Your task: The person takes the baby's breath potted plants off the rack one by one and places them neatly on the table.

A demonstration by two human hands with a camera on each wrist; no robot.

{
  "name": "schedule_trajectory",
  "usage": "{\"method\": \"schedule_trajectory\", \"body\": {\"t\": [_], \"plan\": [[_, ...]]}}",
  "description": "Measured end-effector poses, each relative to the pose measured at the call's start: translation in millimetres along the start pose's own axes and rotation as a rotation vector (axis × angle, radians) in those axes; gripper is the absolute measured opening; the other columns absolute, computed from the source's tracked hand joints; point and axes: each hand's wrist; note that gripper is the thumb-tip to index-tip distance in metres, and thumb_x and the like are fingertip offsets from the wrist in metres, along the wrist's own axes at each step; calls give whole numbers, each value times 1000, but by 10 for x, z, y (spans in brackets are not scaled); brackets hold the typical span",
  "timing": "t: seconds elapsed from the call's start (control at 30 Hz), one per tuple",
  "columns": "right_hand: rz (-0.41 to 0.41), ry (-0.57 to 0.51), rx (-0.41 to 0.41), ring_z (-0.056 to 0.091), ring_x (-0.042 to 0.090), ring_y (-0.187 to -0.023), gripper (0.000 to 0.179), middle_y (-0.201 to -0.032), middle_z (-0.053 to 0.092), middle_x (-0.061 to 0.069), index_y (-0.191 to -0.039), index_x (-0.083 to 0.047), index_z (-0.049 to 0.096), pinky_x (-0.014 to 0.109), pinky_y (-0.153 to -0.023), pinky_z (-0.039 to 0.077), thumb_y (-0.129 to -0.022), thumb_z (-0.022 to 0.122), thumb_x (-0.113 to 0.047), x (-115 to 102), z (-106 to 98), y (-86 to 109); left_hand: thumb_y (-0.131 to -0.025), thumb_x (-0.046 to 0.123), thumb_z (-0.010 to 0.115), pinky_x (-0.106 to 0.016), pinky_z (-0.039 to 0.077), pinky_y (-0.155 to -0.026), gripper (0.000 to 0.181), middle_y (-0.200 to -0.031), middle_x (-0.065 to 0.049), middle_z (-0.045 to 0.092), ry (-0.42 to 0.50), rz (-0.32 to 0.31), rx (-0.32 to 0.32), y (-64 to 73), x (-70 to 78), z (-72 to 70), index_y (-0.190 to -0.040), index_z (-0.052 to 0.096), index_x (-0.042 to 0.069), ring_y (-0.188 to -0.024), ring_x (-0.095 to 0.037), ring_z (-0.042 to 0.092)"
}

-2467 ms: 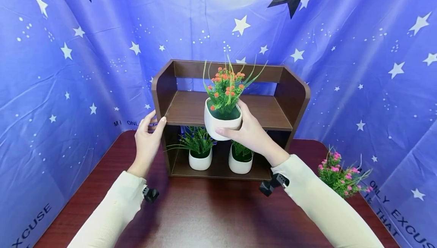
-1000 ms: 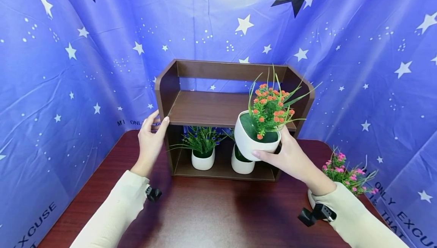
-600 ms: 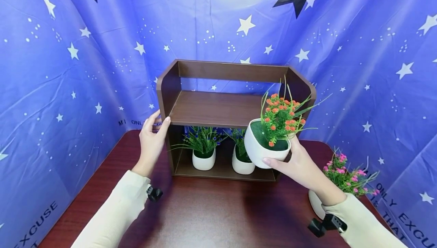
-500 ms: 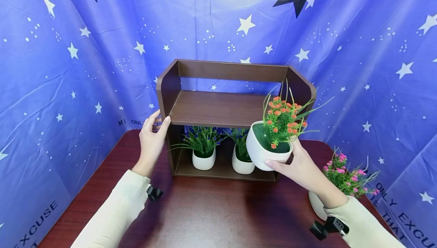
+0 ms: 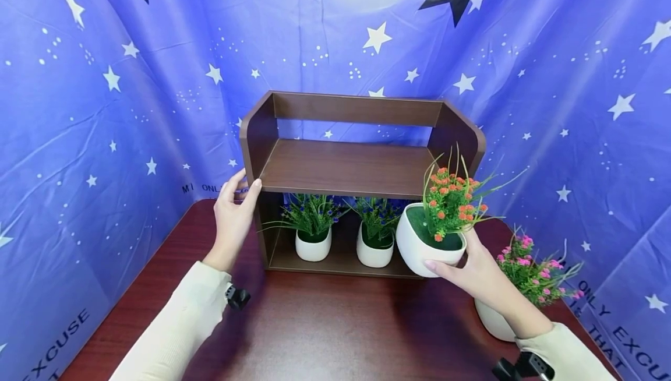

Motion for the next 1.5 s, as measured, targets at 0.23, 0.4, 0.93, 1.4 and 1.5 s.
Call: {"method": "schedule_trajectory", "body": {"t": [0.23, 0.4, 0.93, 1.4, 1.5], "plan": [[28, 7, -10, 56, 3, -108, 90, -134, 56, 16, -152, -15, 28, 17, -82, 48, -82, 85, -22, 225, 50, 153, -94, 30, 73, -22, 47, -79, 44, -110, -6, 62, 0, 4, -9, 2, 5, 1, -134, 65, 14, -91, -11, 58], [44, -10, -3, 53, 2, -110, 89, -135, 55, 17, -153, -16, 27, 13, -83, 44, -84, 83, -20, 358, 67, 253, -94, 29, 73, -21, 47, -78, 44, -109, -7, 62, 6, 2, -10, 10, 1, -1, -134, 65, 14, -90, -11, 58], [169, 102, -28, 58, 15, -102, 83, -122, 60, 19, -136, -5, 35, 23, -78, 49, -78, 88, -30, 714, 177, 519, -94, 28, 72, -20, 48, -76, 43, -109, -6, 62, 22, -7, -3, 11, -13, 0, -134, 66, 14, -88, -11, 59], [244, 161, -21, 58, 38, -111, 89, -125, 57, 25, -141, -5, 33, 43, -85, 50, -78, 86, -39, 916, 248, 690, -94, 26, 73, -20, 47, -77, 42, -110, -8, 63, 10, 10, -3, 17, 0, -2, -133, 66, 13, -89, -10, 58], [261, 159, -38, 57, 39, -114, 91, -128, 56, 27, -142, -4, 31, 47, -86, 49, -79, 85, -41, 948, 263, 701, -94, 26, 73, -20, 47, -77, 43, -109, -8, 63, 12, 11, 0, 15, 1, -2, -133, 66, 12, -89, -10, 58]]}}
Point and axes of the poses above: each hand's wrist, its own y-axis away from the middle knuckle, its own z-axis out of the palm, x = y × z
